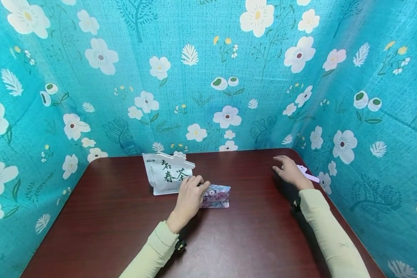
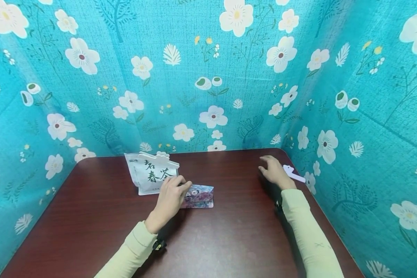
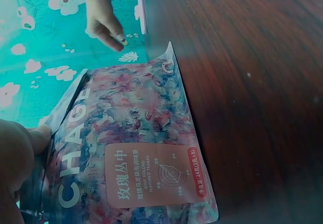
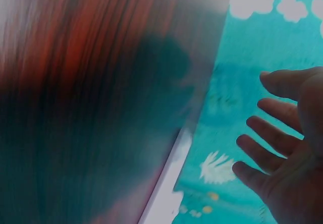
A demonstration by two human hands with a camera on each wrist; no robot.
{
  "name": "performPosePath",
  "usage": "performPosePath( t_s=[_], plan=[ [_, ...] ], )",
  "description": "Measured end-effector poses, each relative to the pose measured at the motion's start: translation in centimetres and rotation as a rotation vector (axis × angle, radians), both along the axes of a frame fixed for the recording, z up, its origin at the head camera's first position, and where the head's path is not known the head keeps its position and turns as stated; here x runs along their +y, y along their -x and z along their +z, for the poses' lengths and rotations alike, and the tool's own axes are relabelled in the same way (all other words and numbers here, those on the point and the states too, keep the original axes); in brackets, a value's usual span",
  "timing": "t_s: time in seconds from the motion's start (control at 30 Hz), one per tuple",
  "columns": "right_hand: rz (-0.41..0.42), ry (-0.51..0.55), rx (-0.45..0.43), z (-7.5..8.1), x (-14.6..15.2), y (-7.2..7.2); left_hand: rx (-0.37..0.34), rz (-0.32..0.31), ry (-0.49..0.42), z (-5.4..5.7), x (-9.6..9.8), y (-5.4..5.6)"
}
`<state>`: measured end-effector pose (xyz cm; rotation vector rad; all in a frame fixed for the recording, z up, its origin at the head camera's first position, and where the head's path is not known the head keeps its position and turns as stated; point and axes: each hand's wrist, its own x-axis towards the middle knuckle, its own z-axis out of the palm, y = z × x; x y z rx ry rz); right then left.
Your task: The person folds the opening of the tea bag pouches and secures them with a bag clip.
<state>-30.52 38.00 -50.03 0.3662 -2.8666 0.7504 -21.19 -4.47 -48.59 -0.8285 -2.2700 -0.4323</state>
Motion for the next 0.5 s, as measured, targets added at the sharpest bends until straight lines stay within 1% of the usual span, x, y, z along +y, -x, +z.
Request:
performPosePath(
  t_s=[0.2,0.3,0.4,0.5],
  plan=[
    [-0.082,-0.039,-0.100,-0.2,2.8,0.5,-0.026,0.009,0.007,0.1,0.1,-0.1],
    [-0.109,-0.058,-0.136,-0.2,3.9,0.6,-0.014,0.002,-0.004,0.1,0.0,0.0],
    [-0.125,-0.086,-0.151,-0.5,5.0,0.9,0.012,-0.010,-0.024,-0.1,0.0,0.1],
    [-0.128,-0.137,-0.159,-0.8,6.1,1.2,0.029,-0.014,-0.031,-0.1,0.0,0.1]
  ],
)
